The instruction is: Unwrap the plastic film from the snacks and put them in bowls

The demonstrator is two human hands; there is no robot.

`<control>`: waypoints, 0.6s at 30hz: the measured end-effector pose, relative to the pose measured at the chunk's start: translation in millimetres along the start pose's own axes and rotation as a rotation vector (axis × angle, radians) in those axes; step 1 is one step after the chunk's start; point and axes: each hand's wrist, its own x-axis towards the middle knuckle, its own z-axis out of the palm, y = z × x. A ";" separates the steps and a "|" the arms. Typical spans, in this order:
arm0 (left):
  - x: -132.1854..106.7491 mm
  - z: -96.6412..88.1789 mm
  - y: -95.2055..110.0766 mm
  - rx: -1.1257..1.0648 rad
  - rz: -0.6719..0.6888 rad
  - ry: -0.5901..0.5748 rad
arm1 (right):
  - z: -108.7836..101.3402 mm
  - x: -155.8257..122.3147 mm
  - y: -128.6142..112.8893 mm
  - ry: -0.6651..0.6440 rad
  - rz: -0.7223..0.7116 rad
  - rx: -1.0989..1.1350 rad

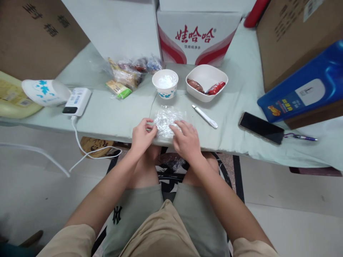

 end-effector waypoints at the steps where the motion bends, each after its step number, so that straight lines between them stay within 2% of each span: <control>1: -0.8 -1.5 -2.2 0.000 0.000 0.001 | 3.1 0.1 -1.2 -0.065 -0.053 -0.049; 4: -4.3 -7.0 -6.7 0.039 0.052 0.058 | 12.0 1.1 -1.2 -0.190 -0.105 -0.147; 6: -6.6 -9.6 -4.3 0.105 0.187 0.127 | 15.7 1.2 0.4 -0.219 -0.122 -0.173; 7: -7.1 -10.0 -1.3 0.139 0.303 0.120 | 16.8 1.1 1.2 -0.221 -0.130 -0.178; 9: -5.4 -8.1 6.7 0.202 0.581 -0.031 | 17.7 0.5 2.0 -0.214 -0.135 -0.181; 11: 1.0 -3.9 12.5 0.275 0.758 -0.239 | 17.8 0.1 1.9 -0.206 -0.126 -0.179; 13: 11.5 -0.4 12.1 0.376 0.717 -0.318 | 17.6 0.4 0.9 -0.207 -0.115 -0.177; 16: 26.9 -2.0 1.0 0.499 0.541 -0.306 | 17.2 2.0 -1.2 -0.225 -0.114 -0.178; 18: 31.2 -7.9 -7.4 0.500 0.544 -0.297 | 16.9 3.0 -1.9 -0.238 -0.115 -0.176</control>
